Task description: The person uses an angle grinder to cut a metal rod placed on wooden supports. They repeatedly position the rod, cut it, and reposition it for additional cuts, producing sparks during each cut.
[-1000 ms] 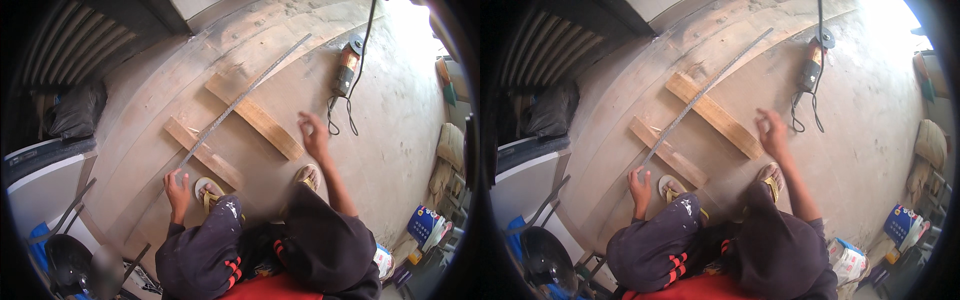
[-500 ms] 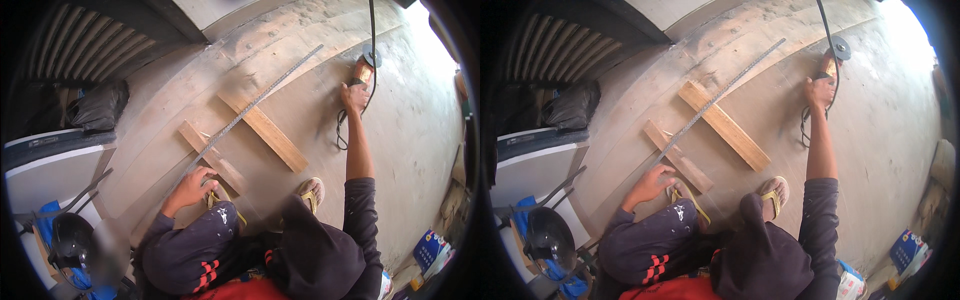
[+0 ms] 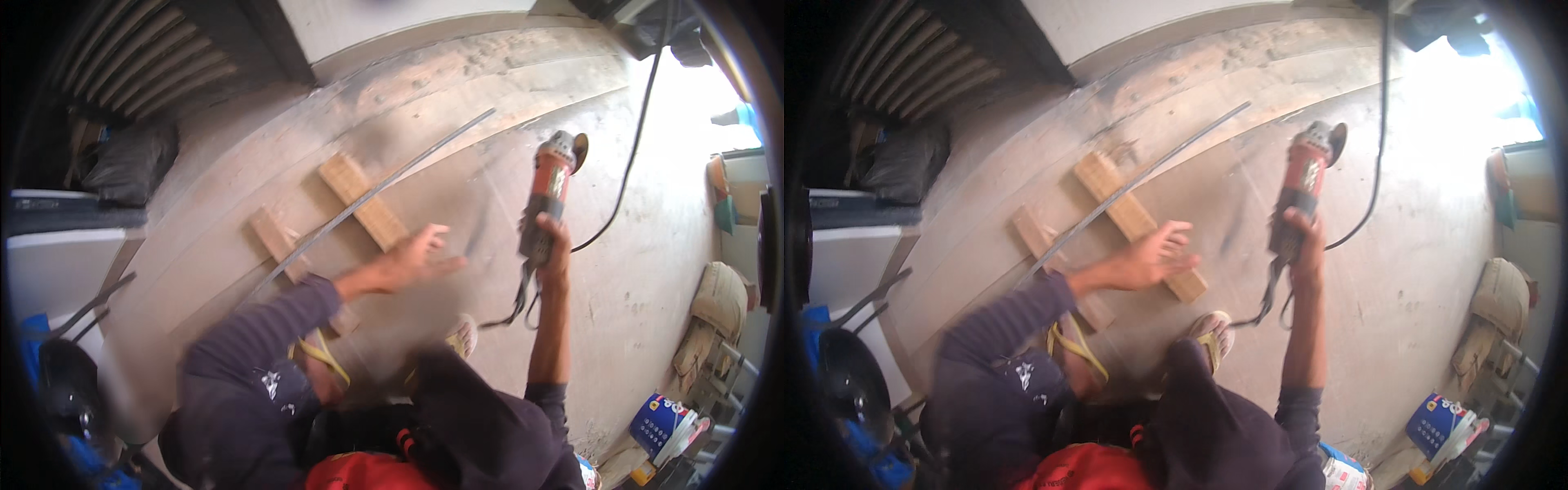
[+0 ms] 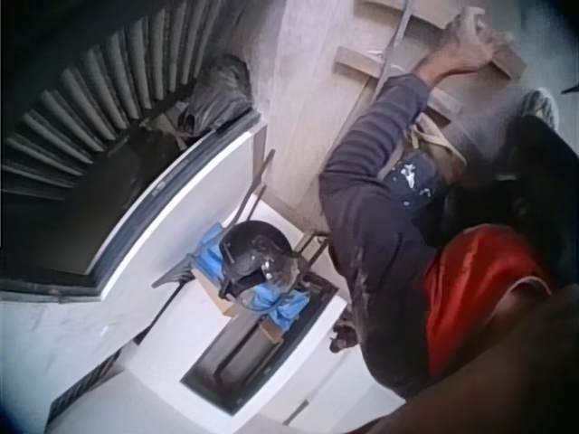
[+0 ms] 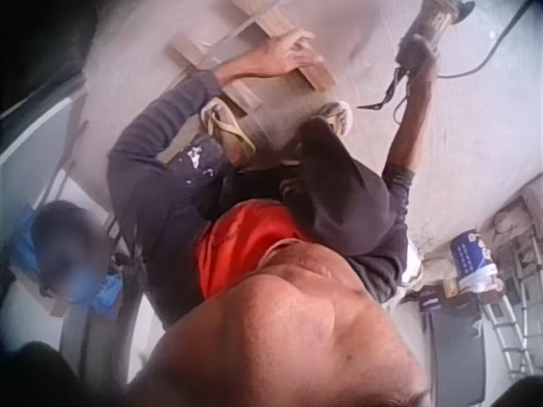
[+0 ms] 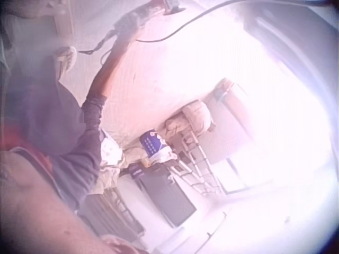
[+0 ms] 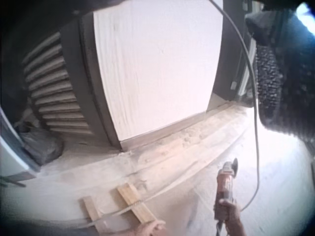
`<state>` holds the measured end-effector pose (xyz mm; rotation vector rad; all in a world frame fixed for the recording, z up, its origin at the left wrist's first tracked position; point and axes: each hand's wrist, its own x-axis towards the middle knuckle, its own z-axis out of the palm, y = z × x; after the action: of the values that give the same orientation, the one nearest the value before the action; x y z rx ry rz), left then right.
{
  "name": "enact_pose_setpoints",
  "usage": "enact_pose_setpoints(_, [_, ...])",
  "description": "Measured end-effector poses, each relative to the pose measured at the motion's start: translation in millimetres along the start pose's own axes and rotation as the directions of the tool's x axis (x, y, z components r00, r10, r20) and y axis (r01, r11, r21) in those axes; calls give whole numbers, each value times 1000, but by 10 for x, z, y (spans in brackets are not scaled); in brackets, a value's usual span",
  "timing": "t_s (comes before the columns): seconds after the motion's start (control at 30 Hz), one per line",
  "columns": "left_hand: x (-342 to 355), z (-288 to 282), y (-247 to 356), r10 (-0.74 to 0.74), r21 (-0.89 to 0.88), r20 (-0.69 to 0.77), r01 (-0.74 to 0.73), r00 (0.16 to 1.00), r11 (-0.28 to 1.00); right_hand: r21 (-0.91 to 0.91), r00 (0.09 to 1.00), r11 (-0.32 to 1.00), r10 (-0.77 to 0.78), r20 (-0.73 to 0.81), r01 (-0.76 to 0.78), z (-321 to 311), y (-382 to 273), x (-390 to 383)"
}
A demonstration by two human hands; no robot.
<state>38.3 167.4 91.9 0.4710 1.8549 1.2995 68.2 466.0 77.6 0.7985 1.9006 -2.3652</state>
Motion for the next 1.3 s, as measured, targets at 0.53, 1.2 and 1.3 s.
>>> enact_pose_setpoints(0.53, [-115,766,449,89,-227,-809,-449,581,864,-145,768,909,-234,596,390,1404,-591,-727])
enact_pose_setpoints(1.2, [-306,597,541,242,-377,-174,-292,955,879,337,796,909,-388,464,247,940,-238,-924])
enact_pose_setpoints(1.3, [-314,659,554,209,-351,-211,-274,955,895,341,851,912,-358,384,229,879,-148,-964])
